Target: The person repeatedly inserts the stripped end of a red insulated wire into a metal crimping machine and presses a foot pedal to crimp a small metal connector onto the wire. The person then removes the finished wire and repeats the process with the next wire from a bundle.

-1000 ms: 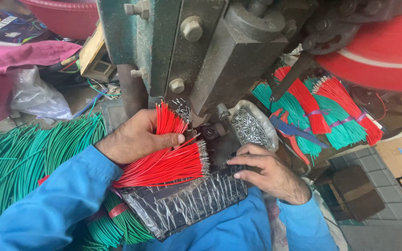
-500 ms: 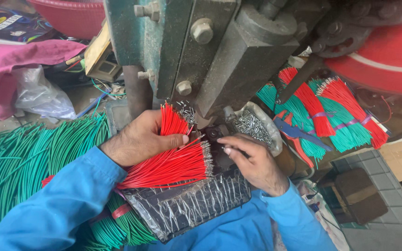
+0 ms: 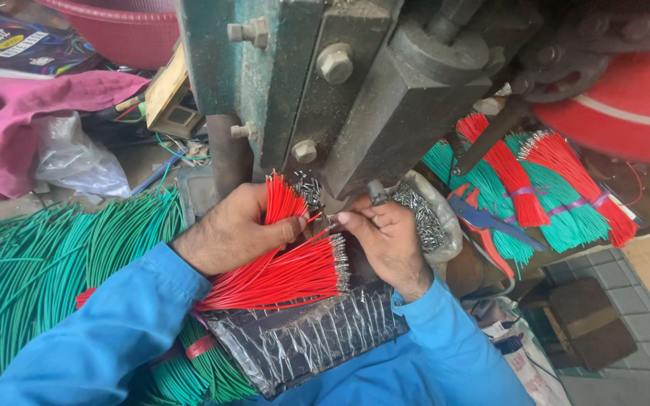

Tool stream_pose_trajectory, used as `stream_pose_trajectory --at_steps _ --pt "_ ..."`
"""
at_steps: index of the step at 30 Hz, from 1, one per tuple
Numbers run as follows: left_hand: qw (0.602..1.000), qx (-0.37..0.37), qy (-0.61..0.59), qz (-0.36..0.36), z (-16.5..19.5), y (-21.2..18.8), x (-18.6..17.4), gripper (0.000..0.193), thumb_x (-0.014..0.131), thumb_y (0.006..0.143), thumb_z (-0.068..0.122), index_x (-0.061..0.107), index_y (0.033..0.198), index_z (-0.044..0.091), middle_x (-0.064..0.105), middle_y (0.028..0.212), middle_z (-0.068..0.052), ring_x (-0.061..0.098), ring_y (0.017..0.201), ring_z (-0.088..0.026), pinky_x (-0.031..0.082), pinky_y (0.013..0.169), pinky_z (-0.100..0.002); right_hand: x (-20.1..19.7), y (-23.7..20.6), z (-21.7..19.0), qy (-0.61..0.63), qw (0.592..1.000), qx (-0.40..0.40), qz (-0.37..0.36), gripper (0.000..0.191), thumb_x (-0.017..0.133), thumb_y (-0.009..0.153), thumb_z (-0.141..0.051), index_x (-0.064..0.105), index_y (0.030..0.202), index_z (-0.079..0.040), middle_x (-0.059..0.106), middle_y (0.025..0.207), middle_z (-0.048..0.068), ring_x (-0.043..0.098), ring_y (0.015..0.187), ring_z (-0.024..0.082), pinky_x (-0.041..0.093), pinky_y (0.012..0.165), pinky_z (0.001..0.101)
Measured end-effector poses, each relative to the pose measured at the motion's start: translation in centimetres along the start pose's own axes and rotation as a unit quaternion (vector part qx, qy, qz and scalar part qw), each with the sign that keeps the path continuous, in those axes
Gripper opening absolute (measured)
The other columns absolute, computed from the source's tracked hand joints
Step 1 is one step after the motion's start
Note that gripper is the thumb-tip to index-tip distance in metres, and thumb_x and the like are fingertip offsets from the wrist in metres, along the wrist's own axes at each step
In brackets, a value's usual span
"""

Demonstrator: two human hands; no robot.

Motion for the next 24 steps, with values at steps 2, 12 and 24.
stream_pose_trajectory --at_steps 2,12,24 --pt "1.000 -0.002 0.000 -0.002 -0.1 0.1 0.1 0.014 0.069 0.092 0.014 0.073 0.099 0.003 0.070 0.075 -0.002 0.064 0.072 -0.008 0.057 0.068 -0.030 0.2 0.1 0.3 -0.054 0.998 -0.003 -0.017 0.010 0.069 0.100 -0.004 0.071 0.103 0.005 0.076 0.094 0.008 0.067 0.088 0.008 0.055 0.081 0.0238" --pt "0.999 0.041 0.014 0.002 0.6 -0.1 0.2 0.015 0.068 0.091 0.012 0.072 0.102 0.003 0.073 0.081 -0.002 0.065 0.079 -0.006 0.058 0.073 -0.028 0.0 0.3 1.0 -0.080 0.997 0.000 -0.008 0.011 0.071 0.097 -0.007 0.075 0.103 0.002 0.077 0.092 0.003 0.066 0.086 0.005 0.055 0.079 0.0220" --pt "0.999 0.045 0.011 -0.002 0.9 -0.1 0.3 0.014 0.068 0.091 0.011 0.071 0.101 0.003 0.073 0.081 -0.003 0.065 0.080 -0.007 0.058 0.074 -0.029 -0.2 0.3 0.9 -0.098 0.995 -0.002 -0.001 0.010 0.073 0.096 -0.007 0.077 0.100 0.001 0.077 0.088 0.004 0.068 0.082 0.006 0.056 0.075 0.0222"
Point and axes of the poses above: each hand's wrist, its own y-axis towards the middle knuckle, its own x-axis out of the palm, z = x × y, the point moved 9 cm from there along y, towards the middle knuckle
